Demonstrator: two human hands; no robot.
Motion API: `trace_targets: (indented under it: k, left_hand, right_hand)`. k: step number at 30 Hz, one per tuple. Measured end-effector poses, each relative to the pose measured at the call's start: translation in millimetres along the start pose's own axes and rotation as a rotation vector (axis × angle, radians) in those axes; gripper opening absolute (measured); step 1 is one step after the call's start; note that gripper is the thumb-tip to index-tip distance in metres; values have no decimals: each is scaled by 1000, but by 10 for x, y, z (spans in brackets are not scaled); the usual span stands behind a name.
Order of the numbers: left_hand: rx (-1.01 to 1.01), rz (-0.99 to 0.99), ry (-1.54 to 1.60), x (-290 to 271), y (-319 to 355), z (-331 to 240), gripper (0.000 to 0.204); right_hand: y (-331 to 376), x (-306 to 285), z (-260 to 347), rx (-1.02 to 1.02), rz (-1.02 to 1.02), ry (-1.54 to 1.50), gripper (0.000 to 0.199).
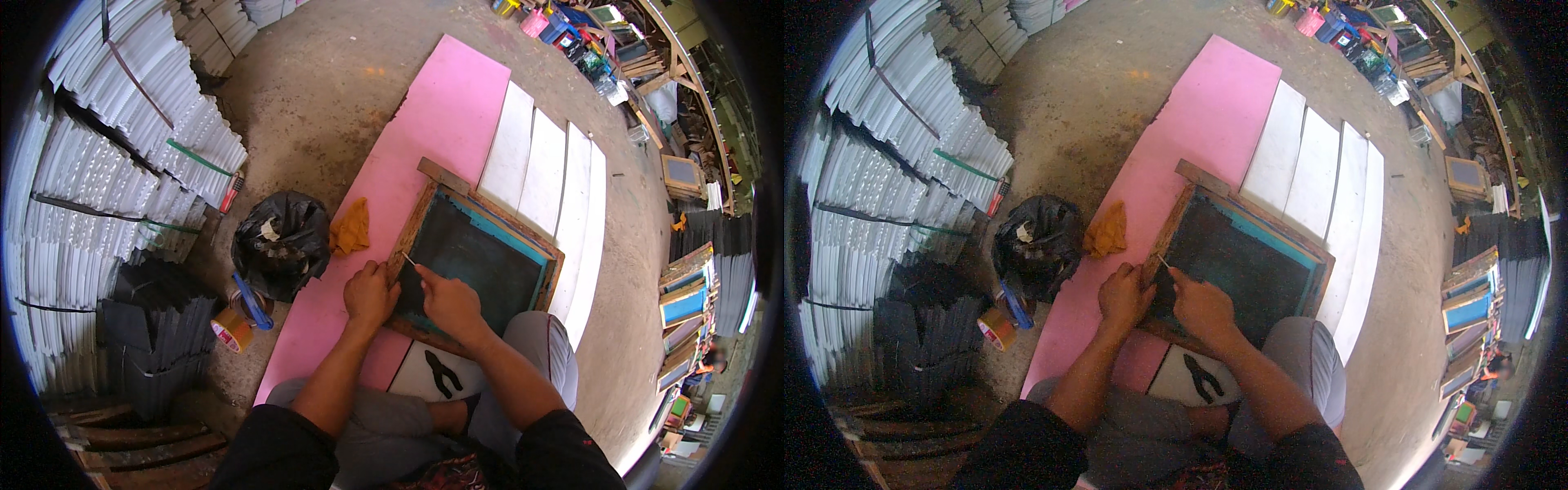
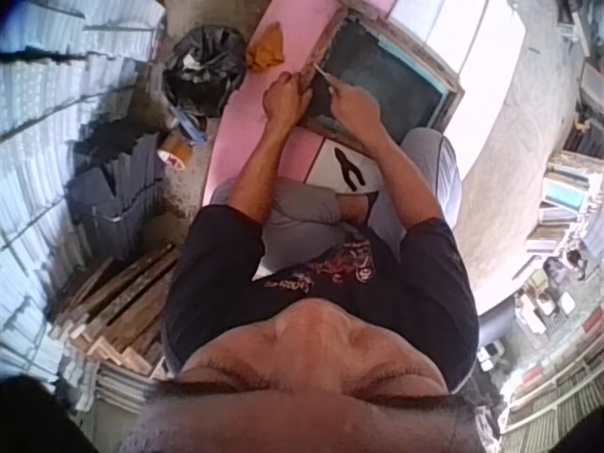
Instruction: The person sits on the floor and uses a small metal tool to scrape and pry along the edges of a wooden screen frame. They work methodically along the frame's perimeter, removing material from the joints and edges.
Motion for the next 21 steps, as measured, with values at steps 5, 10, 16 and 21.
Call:
trace_targets:
  k: [5,10,16,21]
  left_hand:
    - [36,-42,11,24,9,9,38]
    - [13,-26,3,-1,-30,-16,37]
    - [22,-47,30,10,-8,8,38]
    - [35,-47,35,32,-18,3,39]
  right_hand:
    - [-34,-72,265,25,4,95,39]
    - [-95,-18,-4,-61,-6,-77,42]
    - [-104,177,-294,-84,39,-142,47]
    - [-152,447,-488,-267,-139,-207,50]
Point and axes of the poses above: each hand's wrist, its own y-axis away from the middle knuckle, its own x-axis out of the palm, z = x × y, the point moved 3 cm from there along -y, towards the middle knuckle, and after that the axes turned 4 degrees about -x, right-handed, at the moved point
